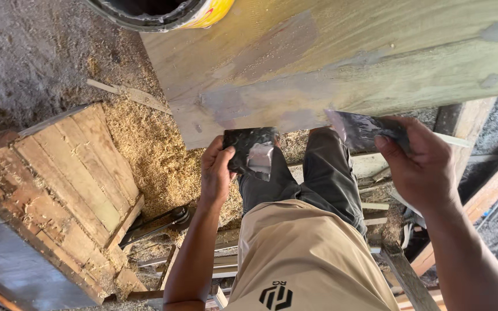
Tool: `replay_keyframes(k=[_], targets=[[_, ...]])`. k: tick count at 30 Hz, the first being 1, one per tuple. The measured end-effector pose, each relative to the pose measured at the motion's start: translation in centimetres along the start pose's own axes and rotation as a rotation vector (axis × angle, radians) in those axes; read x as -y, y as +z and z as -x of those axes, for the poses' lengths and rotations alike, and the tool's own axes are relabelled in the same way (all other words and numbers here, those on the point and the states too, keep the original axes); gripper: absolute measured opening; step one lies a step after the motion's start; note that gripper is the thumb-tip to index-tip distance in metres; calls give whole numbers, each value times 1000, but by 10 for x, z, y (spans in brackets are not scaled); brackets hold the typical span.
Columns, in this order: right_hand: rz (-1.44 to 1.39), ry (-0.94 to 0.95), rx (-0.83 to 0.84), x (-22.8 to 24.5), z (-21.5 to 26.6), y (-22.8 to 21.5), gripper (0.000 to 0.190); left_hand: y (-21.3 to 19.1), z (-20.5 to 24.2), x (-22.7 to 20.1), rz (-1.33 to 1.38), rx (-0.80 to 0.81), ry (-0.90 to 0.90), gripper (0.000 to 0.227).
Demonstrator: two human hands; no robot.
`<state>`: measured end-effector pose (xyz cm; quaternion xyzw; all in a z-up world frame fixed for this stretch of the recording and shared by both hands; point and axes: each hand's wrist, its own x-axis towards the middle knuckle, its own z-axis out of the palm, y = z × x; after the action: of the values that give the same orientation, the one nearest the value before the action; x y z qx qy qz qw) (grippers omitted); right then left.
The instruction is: The person uses two putty knives to scoop wood filler from a yellow container and applies it to holes and imperfections on a large wooden board. They repeatedly spread and smooth the filler across the surface.
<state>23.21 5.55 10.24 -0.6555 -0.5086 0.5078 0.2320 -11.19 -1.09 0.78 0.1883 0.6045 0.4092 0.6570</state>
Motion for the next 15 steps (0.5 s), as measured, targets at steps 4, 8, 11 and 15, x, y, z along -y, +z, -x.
replay_keyframes(k=[4, 8, 11, 15], targets=[[-635, 300, -1, -8, 8, 1, 37, -5, 3, -7, 76, -172, -188, 23], [-1005, 466, -29, -11, 45, 40, 38, -20, 11, -15, 63, -39, -62, 24], [-1030, 398, 12, -10, 51, 51, 36, -13, 6, -19, 79, 4, -37, 18], [-777, 243, 106, -2, 50, 26, 33, 21, -9, -30, -23, 68, 23, 19]])
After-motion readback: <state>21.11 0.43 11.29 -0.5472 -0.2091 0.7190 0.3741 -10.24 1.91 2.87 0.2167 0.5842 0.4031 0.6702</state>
